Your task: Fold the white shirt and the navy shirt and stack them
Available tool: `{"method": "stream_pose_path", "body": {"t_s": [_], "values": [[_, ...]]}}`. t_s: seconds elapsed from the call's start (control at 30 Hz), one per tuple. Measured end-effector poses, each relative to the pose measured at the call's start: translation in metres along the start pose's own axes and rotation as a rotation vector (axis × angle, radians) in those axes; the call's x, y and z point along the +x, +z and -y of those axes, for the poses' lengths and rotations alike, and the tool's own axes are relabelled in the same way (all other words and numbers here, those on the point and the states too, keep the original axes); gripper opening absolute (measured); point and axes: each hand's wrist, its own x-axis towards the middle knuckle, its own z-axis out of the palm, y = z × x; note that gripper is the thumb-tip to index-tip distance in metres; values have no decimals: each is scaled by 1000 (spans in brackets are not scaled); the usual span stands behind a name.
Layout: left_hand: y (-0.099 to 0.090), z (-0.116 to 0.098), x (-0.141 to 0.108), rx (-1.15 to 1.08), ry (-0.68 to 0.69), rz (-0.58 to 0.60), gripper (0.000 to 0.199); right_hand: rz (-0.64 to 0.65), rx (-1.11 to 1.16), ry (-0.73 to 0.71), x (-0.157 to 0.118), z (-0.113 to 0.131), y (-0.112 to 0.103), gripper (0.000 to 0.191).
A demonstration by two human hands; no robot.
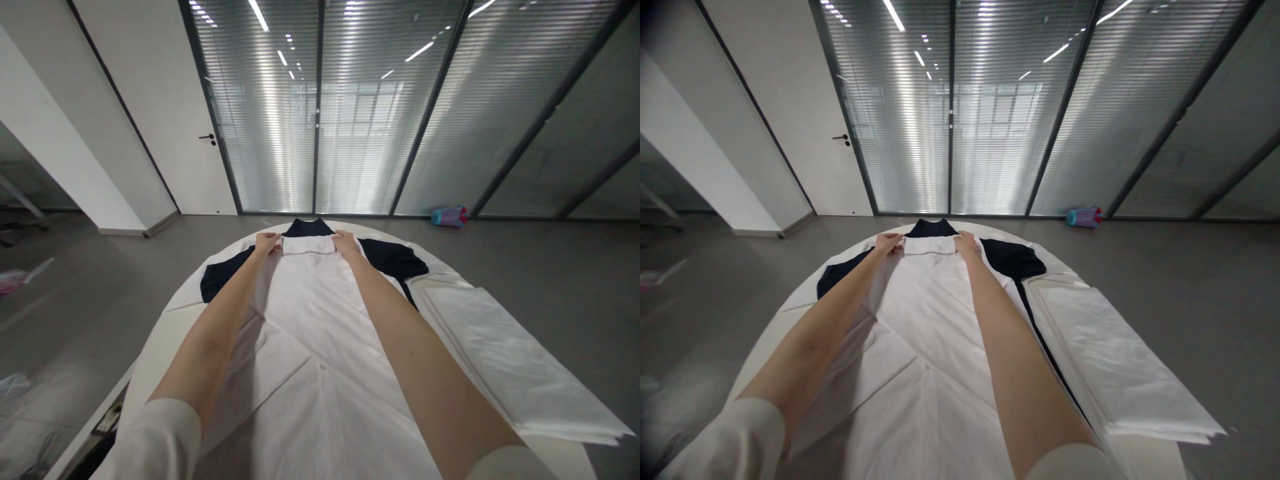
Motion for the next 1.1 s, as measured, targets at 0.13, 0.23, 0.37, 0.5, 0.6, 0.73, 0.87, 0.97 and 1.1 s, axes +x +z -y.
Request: {"method": "stream_pose_path", "body": {"t_s": [0.13, 0.23, 0.37, 0.5, 0.6, 0.73, 0.87, 0.97, 1.1], "values": [[4, 0, 3, 42, 19, 7, 55, 14, -9, -38, 0, 1, 0, 56], [9, -1, 5, 30, 45, 62, 52, 62, -15, -70, 1, 0, 1, 49], [15, -1, 3, -18, 71, 90, 44, 91, -37, -83, 1, 0, 2, 38], [17, 1, -1, -60, 96, 78, 51, 87, -82, -95, -1, 1, 0, 38], [13, 0, -5, -71, 124, 112, 56, 124, -112, -141, -2, 1, -6, 50], [7, 0, -11, -54, 166, 158, 51, 187, -142, -197, -4, 0, -10, 58], [6, -1, -14, -13, 196, 164, 56, 177, -192, -203, -6, 0, -8, 52], [4, -1, -15, 34, 210, 182, 64, 186, -229, -211, -6, 1, -8, 57], [1, 0, -14, 122, 241, 214, 63, 230, -286, -247, -8, 2, -12, 66]]}}
